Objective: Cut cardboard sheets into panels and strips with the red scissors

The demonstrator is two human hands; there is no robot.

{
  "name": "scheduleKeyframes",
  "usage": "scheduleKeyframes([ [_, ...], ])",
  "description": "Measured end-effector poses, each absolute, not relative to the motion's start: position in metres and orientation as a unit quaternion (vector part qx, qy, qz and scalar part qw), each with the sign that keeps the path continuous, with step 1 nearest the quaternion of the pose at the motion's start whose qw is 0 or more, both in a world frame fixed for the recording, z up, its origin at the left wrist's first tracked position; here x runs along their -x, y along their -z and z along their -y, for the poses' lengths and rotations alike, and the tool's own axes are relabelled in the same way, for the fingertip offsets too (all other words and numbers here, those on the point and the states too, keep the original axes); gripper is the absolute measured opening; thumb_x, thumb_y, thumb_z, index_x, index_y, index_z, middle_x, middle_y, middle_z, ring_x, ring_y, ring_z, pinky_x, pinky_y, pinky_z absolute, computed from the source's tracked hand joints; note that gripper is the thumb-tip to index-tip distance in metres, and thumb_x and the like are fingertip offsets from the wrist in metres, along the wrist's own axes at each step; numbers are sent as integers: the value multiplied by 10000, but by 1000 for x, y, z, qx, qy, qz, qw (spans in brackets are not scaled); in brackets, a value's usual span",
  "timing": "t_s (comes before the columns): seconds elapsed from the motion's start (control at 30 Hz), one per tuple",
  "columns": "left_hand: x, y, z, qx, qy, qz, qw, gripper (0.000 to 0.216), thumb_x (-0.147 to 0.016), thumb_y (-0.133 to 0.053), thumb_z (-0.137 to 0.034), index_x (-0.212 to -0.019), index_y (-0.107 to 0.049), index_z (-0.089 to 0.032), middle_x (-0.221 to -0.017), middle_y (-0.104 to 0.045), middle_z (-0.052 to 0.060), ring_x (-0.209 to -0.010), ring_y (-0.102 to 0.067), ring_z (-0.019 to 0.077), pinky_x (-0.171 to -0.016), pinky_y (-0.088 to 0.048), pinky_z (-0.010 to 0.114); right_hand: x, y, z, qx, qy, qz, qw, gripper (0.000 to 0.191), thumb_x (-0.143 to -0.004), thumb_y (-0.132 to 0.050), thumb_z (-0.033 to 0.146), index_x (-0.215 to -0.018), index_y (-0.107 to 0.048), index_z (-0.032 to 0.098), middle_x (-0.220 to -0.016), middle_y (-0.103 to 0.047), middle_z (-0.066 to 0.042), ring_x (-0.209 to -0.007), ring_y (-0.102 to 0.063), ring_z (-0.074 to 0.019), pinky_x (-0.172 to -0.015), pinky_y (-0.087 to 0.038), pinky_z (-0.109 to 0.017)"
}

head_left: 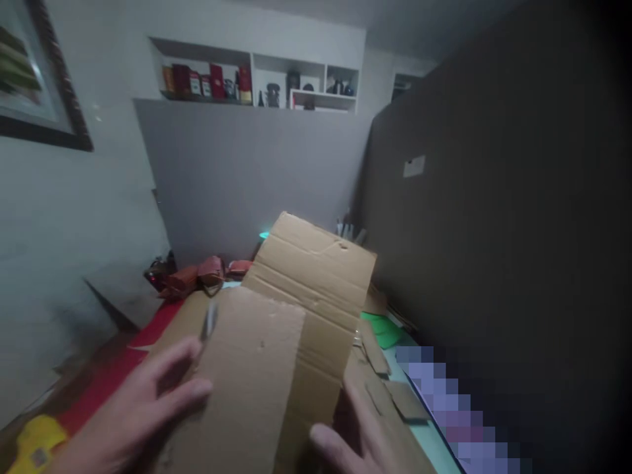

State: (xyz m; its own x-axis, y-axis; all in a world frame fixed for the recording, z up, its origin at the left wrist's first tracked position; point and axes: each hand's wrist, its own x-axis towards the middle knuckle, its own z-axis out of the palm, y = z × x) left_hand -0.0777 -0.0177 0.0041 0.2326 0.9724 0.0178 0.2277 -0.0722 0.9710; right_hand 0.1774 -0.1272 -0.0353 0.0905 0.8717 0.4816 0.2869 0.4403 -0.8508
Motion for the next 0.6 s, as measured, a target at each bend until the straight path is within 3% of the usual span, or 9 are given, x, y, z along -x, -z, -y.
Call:
scheduleKeyframes([
  [0.07,80,-11,15,-618,-362,-411,563,560,-661,-713,-572,-1115,-596,-266,-1111,-700,6,-971,-635,281,-774,-546,371,-158,17,107,467,-342,591,562,477,-767,-717,244,-1231,-609,240,-1208,-674,-89,-1098,-642,-284,-915,-534,-387],
  [0.2,75,-15,12,-634,-403,-378,541,490,-783,-647,-482,-1197,-526,-249,-1187,-673,39,-1044,-614,265,-862,-485,377,-133,1,69,337,-503,472,641,493,-779,-705,266,-1234,-551,153,-1189,-673,-119,-1125,-616,-288,-998,-449,-440],
  [0.37,61,-19,0,-615,-454,-395,510,552,-779,-630,-500,-1184,-532,-138,-1180,-663,96,-1009,-611,260,-851,-456,343,-129,6,32,316,-502,448,669,531,-737,-730,224,-1214,-504,165,-1123,-701,-113,-985,-675,-281,-923,-484,-433],
  [0.6,40,-6,-19,-591,-464,-405,521,468,-803,-608,-484,-1086,-609,-110,-937,-731,72,-820,-633,226,-712,-469,312,-135,19,23,325,-486,435,685,541,-736,-733,250,-1216,-493,184,-1137,-697,-109,-996,-671,-278,-879,-512,-407],
])
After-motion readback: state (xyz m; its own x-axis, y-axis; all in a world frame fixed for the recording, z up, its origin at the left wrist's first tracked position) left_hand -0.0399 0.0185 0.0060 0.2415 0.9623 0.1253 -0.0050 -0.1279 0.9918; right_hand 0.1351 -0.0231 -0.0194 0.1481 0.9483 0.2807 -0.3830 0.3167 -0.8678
